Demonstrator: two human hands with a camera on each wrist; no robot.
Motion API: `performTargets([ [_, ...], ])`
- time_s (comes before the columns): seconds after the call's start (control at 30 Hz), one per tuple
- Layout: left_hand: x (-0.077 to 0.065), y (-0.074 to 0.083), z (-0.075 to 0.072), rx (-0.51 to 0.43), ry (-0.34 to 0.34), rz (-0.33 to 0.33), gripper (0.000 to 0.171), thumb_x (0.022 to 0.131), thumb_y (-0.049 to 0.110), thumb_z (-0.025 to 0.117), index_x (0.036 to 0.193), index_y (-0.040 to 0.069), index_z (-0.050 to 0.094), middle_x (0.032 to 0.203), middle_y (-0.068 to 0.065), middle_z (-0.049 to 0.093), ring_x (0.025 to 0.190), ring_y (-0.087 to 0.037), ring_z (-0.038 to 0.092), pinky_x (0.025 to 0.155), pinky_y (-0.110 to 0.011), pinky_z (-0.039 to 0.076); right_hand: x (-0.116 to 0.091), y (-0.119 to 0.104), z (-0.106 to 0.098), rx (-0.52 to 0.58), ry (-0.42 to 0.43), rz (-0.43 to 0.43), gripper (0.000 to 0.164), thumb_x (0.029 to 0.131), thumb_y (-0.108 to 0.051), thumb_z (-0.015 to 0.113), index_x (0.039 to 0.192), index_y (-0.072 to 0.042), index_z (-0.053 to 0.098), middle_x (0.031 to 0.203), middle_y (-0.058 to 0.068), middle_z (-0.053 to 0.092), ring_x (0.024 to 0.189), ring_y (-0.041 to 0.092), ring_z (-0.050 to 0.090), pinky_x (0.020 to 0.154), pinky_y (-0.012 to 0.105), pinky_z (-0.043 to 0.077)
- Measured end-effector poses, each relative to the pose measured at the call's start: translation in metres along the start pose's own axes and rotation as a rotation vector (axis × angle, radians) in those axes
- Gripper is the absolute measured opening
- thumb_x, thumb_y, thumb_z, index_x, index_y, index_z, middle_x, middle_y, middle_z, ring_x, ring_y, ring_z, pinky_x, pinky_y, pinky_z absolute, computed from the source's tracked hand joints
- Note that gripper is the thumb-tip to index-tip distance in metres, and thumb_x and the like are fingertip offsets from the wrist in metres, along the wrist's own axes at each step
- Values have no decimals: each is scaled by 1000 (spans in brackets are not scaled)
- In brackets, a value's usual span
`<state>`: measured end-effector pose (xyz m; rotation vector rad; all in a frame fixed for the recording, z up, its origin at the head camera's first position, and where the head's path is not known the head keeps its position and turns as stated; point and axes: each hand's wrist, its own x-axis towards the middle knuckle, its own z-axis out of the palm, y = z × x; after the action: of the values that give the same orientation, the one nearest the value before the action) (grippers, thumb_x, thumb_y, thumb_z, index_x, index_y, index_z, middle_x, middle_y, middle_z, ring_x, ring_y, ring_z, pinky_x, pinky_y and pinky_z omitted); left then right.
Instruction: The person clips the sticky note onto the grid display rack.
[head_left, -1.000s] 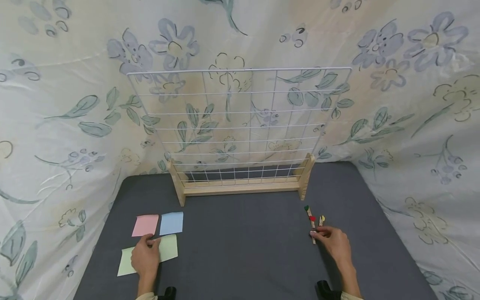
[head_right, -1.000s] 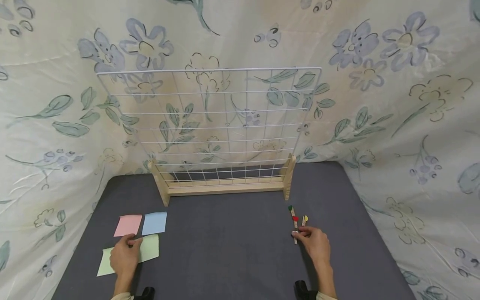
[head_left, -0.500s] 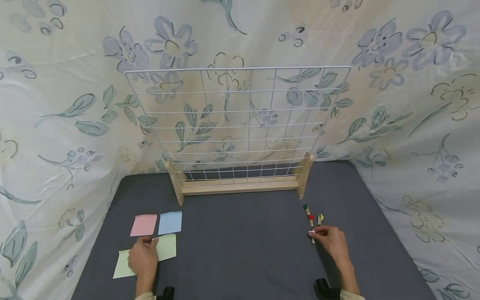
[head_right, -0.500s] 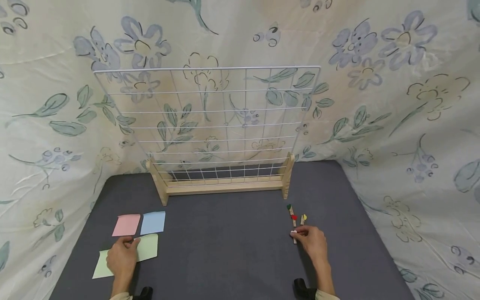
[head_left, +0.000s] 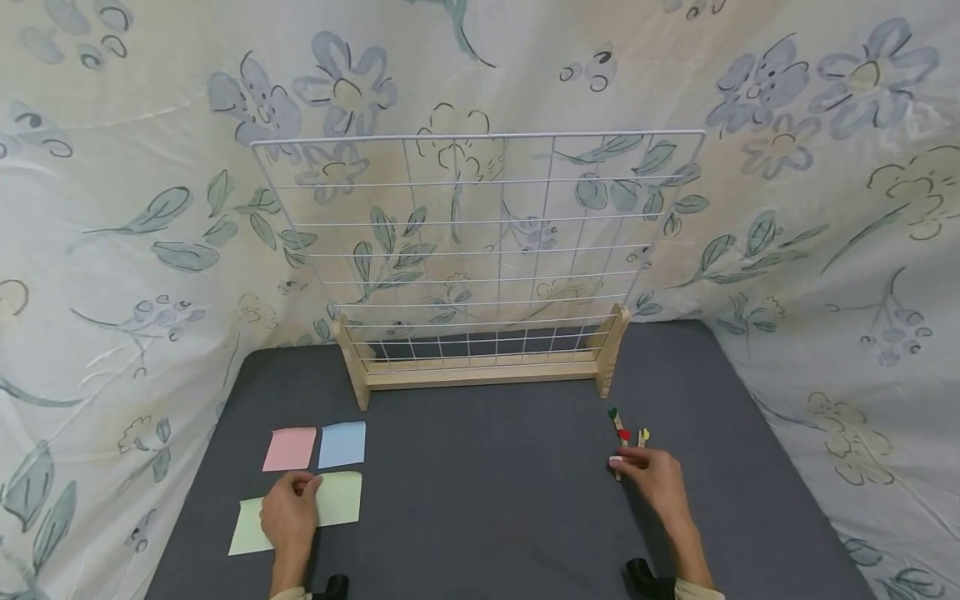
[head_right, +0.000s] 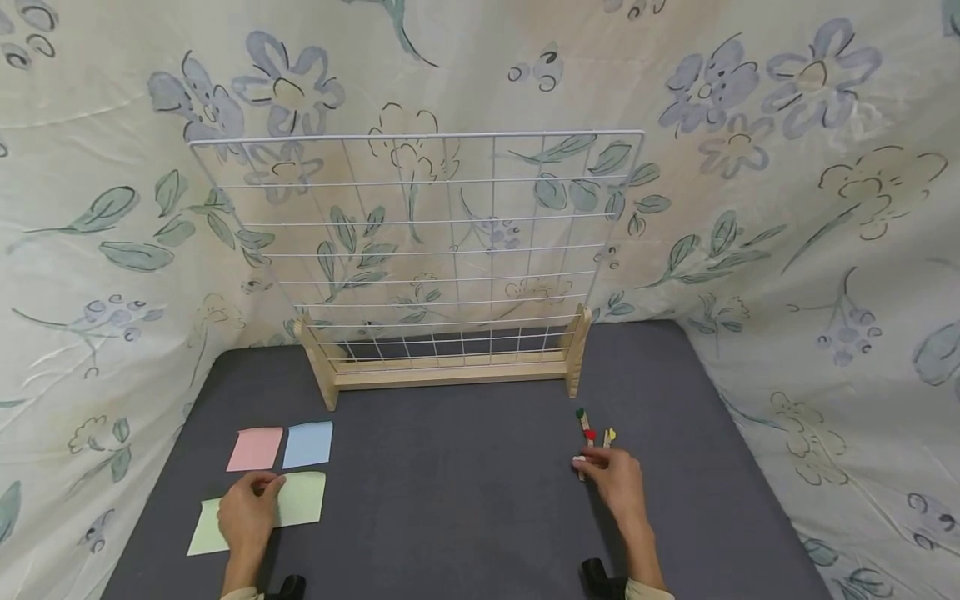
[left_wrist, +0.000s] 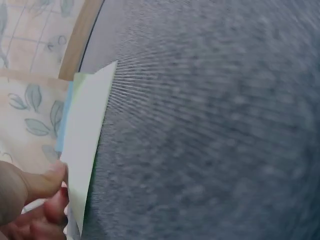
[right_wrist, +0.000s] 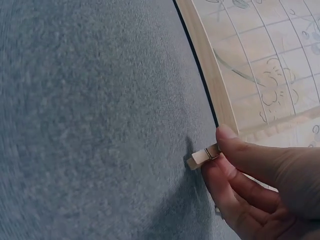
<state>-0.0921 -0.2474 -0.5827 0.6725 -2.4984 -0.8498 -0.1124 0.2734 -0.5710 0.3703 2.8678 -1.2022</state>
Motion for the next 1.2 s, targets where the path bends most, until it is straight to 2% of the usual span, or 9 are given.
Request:
performTargets([
  [0.13, 1, 1, 0, -79, -56, 41, 9, 82, -1, 75, 81, -6, 68, 64, -13, 65, 47, -20, 54, 44, -27, 36, 0, -2, 1, 14, -12, -18, 29, 81, -11, 80, 106, 4, 73, 87, 14, 74, 77, 24, 69, 61, 36, 58],
  [0.3, 0, 3, 1, -219, -163, 6, 7, 86, -5, 70, 89, -10, 66, 63, -15, 65, 36, -12, 52, 32, -18, 40, -1, -3, 0, 12, -37, -46, 28, 80, -6, 80, 105, 5, 73, 87, 15, 73, 79, 26, 70, 63, 37, 59],
  [0.37, -1, 4, 1, -263, -183, -9, 8, 86, -6, 70, 91, -12, 66, 66, -18, 67, 37, -11, 55, 33, -18, 44, -2, -3, -1, 6, -49, -52, 26, 80, -6, 80, 104, 4, 74, 89, 15, 74, 80, 27, 71, 65, 39, 60],
  [0.5, -2, 6, 3, -339, -220, -21, 12, 85, -9, 70, 96, -14, 67, 79, -26, 69, 46, -12, 64, 43, -20, 54, -2, -5, -1, 7, -70, -40, 22, 81, -9, 79, 100, 2, 76, 90, 15, 74, 78, 25, 70, 65, 39, 59],
  [0.6, -2, 8, 3, -362, -258, -22, 15, 85, -9, 69, 99, -15, 67, 84, -28, 69, 52, -14, 67, 48, -20, 57, -2, -8, 0, 9, -66, -56, 20, 81, -11, 80, 97, 0, 77, 88, 14, 74, 77, 24, 70, 64, 39, 59],
  [0.7, -1, 11, 3, -355, -289, -17, 14, 86, -7, 70, 98, -14, 69, 81, -26, 70, 53, -15, 68, 49, -19, 57, 0, -12, 2, 17, -48, -97, 19, 80, -11, 81, 95, -1, 77, 87, 12, 74, 78, 24, 70, 65, 38, 59],
  [0.83, 2, 15, 4, -344, -305, 0, 10, 85, -5, 72, 93, -11, 72, 75, -21, 70, 52, -16, 67, 49, -20, 57, 6, -20, 8, 24, -32, -145, 17, 82, -10, 79, 96, -1, 77, 88, 11, 74, 79, 23, 70, 65, 34, 58],
  [0.93, 5, 18, 5, -345, -309, 10, 9, 84, -4, 73, 91, -10, 73, 77, -21, 70, 54, -14, 66, 48, -22, 57, 10, -27, 14, 32, -34, -166, 18, 83, -10, 78, 97, 0, 76, 88, 11, 74, 77, 21, 70, 65, 33, 58],
  [1.2, 4, 29, 12, -429, -393, -58, 11, 87, -3, 70, 95, -10, 71, 85, -23, 71, 63, -13, 67, 51, -28, 60, 20, -48, 34, 54, -52, -266, 19, 83, -10, 78, 99, -1, 76, 89, 10, 74, 80, 23, 71, 66, 34, 60],
])
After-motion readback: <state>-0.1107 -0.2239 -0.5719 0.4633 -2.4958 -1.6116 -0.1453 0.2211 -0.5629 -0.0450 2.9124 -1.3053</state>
